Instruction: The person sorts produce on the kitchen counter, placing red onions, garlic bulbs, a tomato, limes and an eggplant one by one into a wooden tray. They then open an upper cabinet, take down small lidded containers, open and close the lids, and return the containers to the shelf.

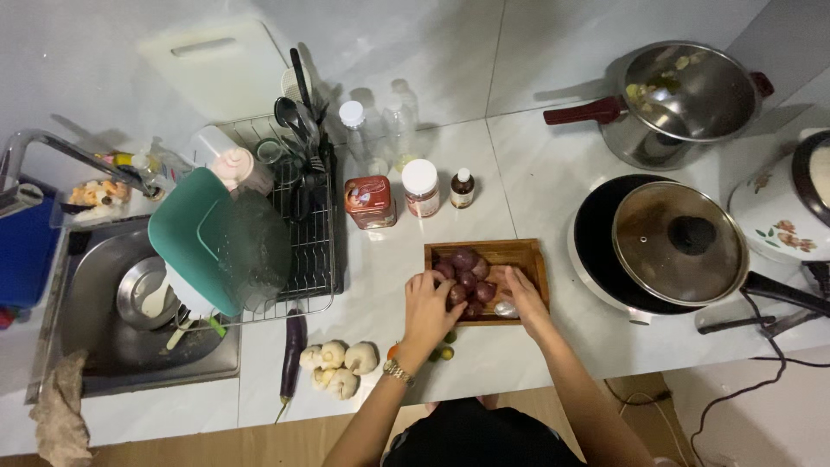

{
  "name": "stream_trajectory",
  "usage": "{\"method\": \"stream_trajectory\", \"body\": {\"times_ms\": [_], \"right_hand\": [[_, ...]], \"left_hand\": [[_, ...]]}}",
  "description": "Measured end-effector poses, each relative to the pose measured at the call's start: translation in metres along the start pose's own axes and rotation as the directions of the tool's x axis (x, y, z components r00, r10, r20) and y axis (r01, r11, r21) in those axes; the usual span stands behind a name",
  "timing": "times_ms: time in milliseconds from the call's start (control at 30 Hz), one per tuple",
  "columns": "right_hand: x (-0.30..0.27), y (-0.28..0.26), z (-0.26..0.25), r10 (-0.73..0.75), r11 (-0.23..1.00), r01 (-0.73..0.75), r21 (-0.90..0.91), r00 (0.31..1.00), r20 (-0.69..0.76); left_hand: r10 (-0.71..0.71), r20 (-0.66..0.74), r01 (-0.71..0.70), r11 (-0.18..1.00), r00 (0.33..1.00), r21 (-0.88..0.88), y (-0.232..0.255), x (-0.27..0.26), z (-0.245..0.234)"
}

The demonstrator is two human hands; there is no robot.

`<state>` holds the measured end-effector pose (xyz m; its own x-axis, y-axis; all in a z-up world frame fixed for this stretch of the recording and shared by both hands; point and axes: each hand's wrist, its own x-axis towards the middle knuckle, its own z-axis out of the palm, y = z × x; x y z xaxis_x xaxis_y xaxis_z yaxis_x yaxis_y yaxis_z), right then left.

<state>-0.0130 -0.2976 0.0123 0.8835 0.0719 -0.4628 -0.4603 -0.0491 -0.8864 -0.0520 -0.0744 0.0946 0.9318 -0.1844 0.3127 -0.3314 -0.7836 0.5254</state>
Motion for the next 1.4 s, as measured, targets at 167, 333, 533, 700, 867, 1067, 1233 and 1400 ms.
{"method": "stream_trajectory", "body": {"times_ms": [167,333,533,700,867,1067,1233,1400], "right_hand": [[-0.006,-0.001,0.0,-0.058,0.998,0.057,0.031,0.998,0.034],[-0.004,-0.002,-0.002,-0.038,0.999,0.036,0.037,0.999,0.037],[-0.002,0.002,-0.004,-0.054,0.997,0.054,0.058,0.999,0.003],[-0.019,-0.007,-0.011,-0.179,0.98,0.184,0.075,0.982,-0.063],[-0.042,-0.025,0.012,-0.317,0.945,0.309,-0.109,0.946,-0.068],[-0.06,-0.018,0.106,-0.426,0.838,0.497,-0.223,0.853,0.301],[-0.067,0.0,0.188,-0.29,0.512,0.719,-0.471,0.66,0.693],[-0.07,0.017,0.241,-0.306,0.095,0.834,-0.544,0.545,0.781]], "left_hand": [[-0.027,0.008,0.026,0.998,1.0,0.057,-0.006,0.005,0.02],[0.029,-0.006,-0.028,0.993,1.0,0.112,-0.008,0.004,0.027],[0.029,0.0,-0.029,0.99,1.0,0.138,0.002,0.002,0.021],[0.017,-0.138,-0.013,0.999,0.99,0.029,0.006,-0.003,0.002],[-0.174,-0.373,0.157,0.985,0.911,-0.075,-0.034,-0.04,-0.047],[-0.585,-0.39,0.49,0.81,0.711,-0.322,-0.076,-0.156,-0.1],[-0.73,-0.376,0.7,0.672,0.571,-0.242,-0.088,-0.227,-0.09],[-0.698,-0.438,0.7,0.688,0.567,-0.191,-0.09,-0.255,-0.058]]}}
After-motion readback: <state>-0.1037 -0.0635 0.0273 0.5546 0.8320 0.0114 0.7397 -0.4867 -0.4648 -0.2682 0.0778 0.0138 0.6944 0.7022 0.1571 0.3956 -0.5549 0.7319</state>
